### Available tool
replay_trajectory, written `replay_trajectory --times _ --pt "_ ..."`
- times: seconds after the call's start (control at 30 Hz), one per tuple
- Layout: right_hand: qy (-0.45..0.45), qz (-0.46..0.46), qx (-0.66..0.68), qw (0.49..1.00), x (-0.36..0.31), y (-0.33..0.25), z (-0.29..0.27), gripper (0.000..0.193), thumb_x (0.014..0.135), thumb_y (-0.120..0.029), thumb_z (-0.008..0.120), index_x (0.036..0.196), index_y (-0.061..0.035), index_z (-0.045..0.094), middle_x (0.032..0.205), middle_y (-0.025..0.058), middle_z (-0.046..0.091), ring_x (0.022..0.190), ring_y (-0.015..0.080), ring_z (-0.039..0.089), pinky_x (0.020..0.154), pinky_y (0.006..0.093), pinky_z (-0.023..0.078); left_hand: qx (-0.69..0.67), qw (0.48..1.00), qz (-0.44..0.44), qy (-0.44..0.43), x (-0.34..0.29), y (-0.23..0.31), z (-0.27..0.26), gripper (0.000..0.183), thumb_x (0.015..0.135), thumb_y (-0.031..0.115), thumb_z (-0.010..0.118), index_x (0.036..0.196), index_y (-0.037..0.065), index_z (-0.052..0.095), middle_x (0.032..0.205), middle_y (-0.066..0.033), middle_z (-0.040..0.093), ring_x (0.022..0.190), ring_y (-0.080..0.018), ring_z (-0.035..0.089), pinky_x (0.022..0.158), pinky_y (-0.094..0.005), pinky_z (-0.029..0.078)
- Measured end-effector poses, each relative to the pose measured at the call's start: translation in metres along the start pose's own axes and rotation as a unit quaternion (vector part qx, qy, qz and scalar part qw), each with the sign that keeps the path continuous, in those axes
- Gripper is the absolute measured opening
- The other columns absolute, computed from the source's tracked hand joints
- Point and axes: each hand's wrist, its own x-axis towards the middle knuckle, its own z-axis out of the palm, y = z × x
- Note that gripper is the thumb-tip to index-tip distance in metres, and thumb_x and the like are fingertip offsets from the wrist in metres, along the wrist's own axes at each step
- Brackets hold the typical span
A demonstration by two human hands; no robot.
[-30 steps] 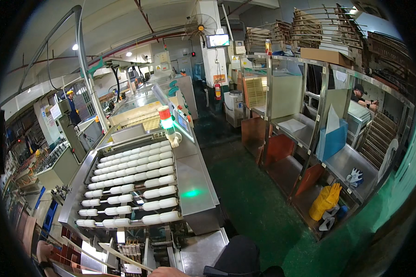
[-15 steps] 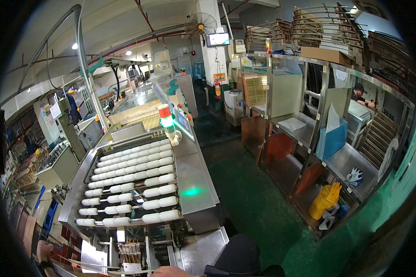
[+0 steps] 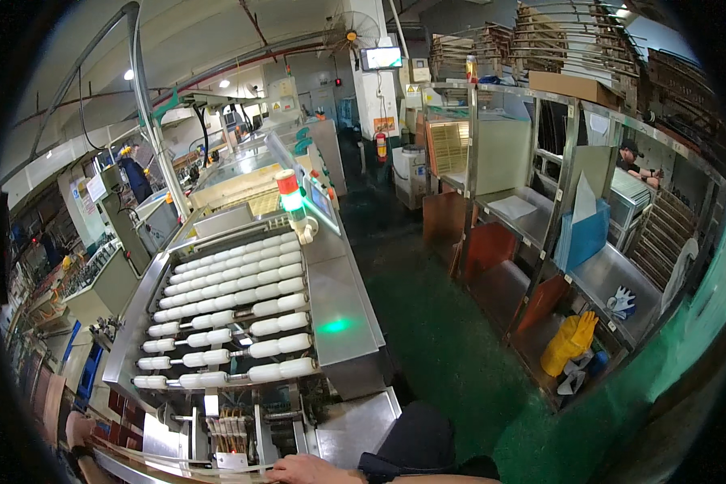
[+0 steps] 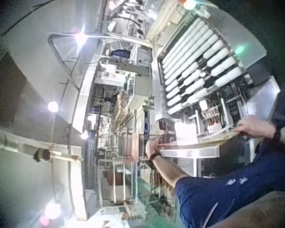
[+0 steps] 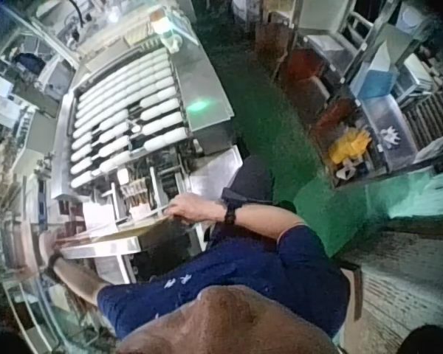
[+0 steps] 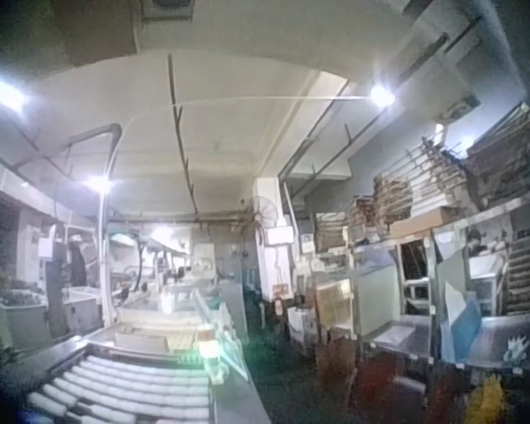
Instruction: Operating a silk-screening or industrial printing machine to apply patterns to sheets.
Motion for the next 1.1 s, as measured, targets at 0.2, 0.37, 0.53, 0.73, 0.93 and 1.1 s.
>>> replay_trajectory --times 0.2,0.37,0.53,0.73,0.93,1.1 --pt "0.026 -0.082 -0.031 0.996 -0.008 0.023 0.02 0.031 0.085 -0.01 0.058 0.116 -0.009 0.059 0.094 0.0119 0.06 0.088 0.0345 0.06 0.075 0.0431 0.048 -0.054 0.997 -0.032 -0.049 -0.006 -0.007 -0.008 0.033 0.068 0.026 0.065 0.061 -0.006 0.061 0.051 -0.0183 0.052 0.048 -0.0264 0.061 0.051 -0.0434 0.046" --pt "0.034 -0.079 -0.054 0.995 -0.008 0.023 0.011 0.03 0.083 -0.009 0.06 0.113 -0.0061 0.06 0.095 0.0095 0.061 0.089 0.0303 0.061 0.078 0.0399 0.048 -0.081 0.982 0.054 -0.164 -0.03 0.033 -0.044 0.037 0.082 0.028 0.065 0.068 -0.006 0.061 0.054 -0.0129 0.053 0.045 -0.0273 0.059 0.043 -0.0427 0.045" --pt "0.016 -0.057 -0.055 0.997 -0.012 0.018 0.011 0.034 0.084 -0.011 0.062 0.117 -0.0053 0.062 0.097 0.007 0.064 0.089 0.0261 0.061 0.08 0.0374 0.047 -0.102 0.979 -0.059 -0.164 -0.01 -0.01 -0.021 0.041 0.083 0.035 0.066 0.079 -0.006 0.068 0.065 -0.0149 0.061 0.065 -0.0233 0.067 0.061 -0.0432 0.052" --pt "0.021 -0.029 -0.043 0.998 -0.012 0.02 0.016 0.038 0.077 -0.007 0.067 0.115 -0.0052 0.063 0.098 0.0076 0.065 0.089 0.0263 0.062 0.078 0.0373 0.048 -0.136 0.975 -0.018 -0.176 -0.026 0.032 -0.041 0.047 0.093 0.039 0.059 0.085 -0.006 0.069 0.071 -0.0109 0.064 0.064 -0.0195 0.064 0.06 -0.0365 0.055" --pt "0.133 -0.004 0.006 0.991 0.019 0.021 -0.001 0.037 0.076 0.0 0.066 0.113 -0.0023 0.061 0.096 0.0137 0.065 0.085 0.0327 0.062 0.073 0.0415 0.05 -0.347 0.925 -0.091 -0.122 -0.036 0.016 -0.042 0.07 0.093 0.071 0.046 0.106 0.004 0.061 0.071 -0.0047 0.066 0.059 -0.0109 0.06 0.055 -0.027 0.046" --pt "0.224 0.086 0.023 0.97 0.041 0.031 -0.026 0.035 0.085 -0.004 0.061 0.119 0.0037 0.056 0.105 0.0225 0.064 0.1 0.0417 0.061 0.085 0.0469 0.05 -0.368 0.923 -0.077 -0.079 -0.044 0.026 -0.046 0.063 0.093 0.071 0.047 0.1 0.01 0.059 0.072 -0.0044 0.066 0.061 -0.0109 0.062 0.055 -0.0255 0.047"
